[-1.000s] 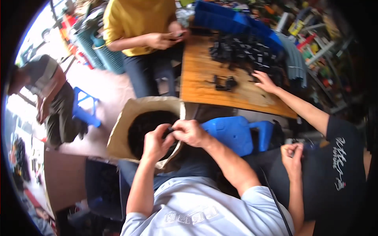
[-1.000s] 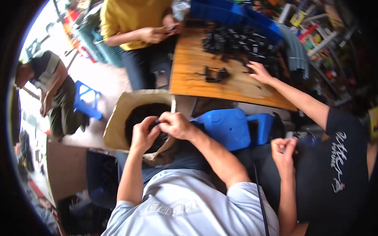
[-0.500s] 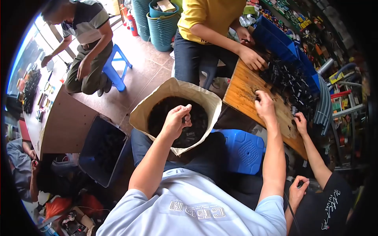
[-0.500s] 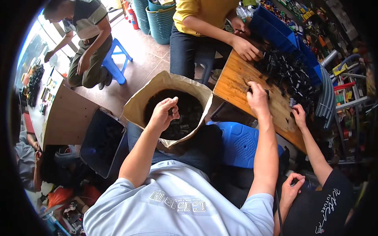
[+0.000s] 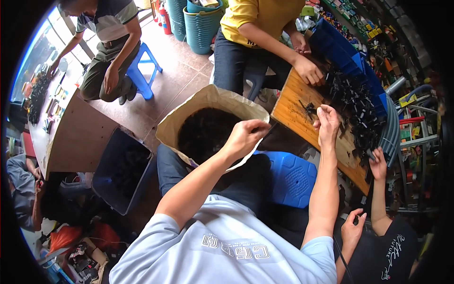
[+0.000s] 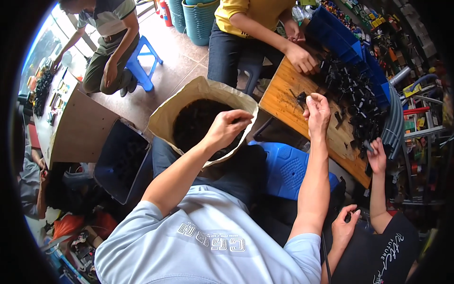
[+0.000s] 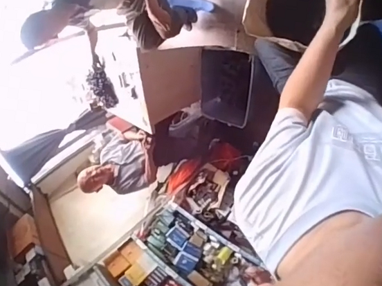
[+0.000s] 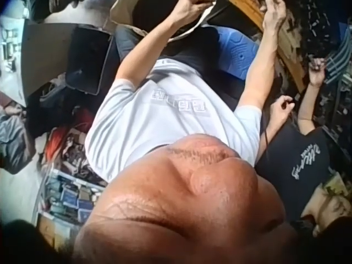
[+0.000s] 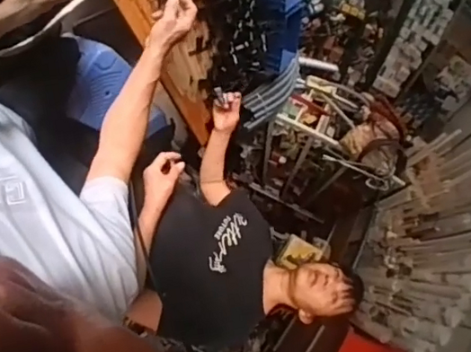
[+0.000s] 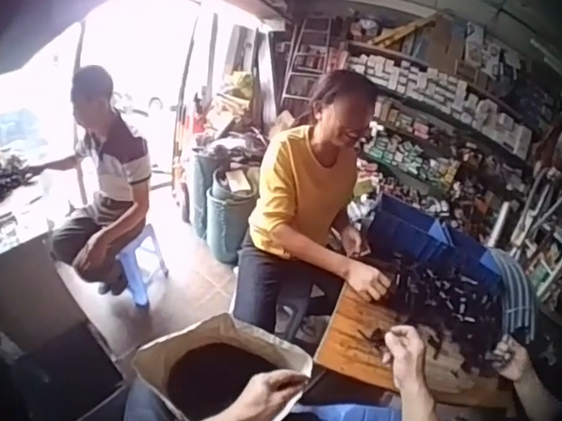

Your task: Assembling small black plastic components at a workbench.

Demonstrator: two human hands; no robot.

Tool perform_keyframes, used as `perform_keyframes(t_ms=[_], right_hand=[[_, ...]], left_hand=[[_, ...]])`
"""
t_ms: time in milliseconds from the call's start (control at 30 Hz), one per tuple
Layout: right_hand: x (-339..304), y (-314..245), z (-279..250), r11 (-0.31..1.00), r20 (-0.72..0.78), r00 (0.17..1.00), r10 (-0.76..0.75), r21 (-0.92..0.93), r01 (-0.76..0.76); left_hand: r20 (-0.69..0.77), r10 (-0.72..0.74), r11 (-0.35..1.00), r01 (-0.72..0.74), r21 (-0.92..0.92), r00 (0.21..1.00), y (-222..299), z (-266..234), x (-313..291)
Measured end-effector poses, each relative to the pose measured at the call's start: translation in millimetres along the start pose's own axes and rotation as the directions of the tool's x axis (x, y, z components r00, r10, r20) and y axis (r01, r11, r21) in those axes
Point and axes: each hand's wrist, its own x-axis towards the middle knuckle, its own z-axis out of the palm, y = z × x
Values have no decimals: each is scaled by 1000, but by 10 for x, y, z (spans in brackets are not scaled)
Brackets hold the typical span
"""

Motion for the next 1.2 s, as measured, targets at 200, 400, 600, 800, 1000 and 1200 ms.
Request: perform_keyframes(t_ms=[200, 400, 600, 800, 1000, 1200], right_hand=[[-693, -212, 438, 858, 481, 843, 242, 300, -417], [-985, -345, 635, 873, 460, 839, 291, 232, -430], [-1159, -337, 672, 913, 506, 862, 27, 339, -228], [-1192, -197, 699, 884, 514, 858, -20, 409, -224], [-1183, -220, 784, 827, 534, 843, -63, 501, -256], [-1141, -283, 690, 915, 591, 805, 49, 297, -273]], left_hand=[[45, 158, 987, -159, 16, 986, 161, 1, -81], [-2, 377, 885, -359, 297, 926, 164, 20, -165], [-65, 368, 901, -339, 272, 927, 124, 8, -231], [-127, 437, 870, -383, 311, 890, 90, 72, -277], [-141, 532, 785, -423, 453, 835, 60, 95, -326], [101, -143, 853, 174, -492, 985, 77, -96, -352]])
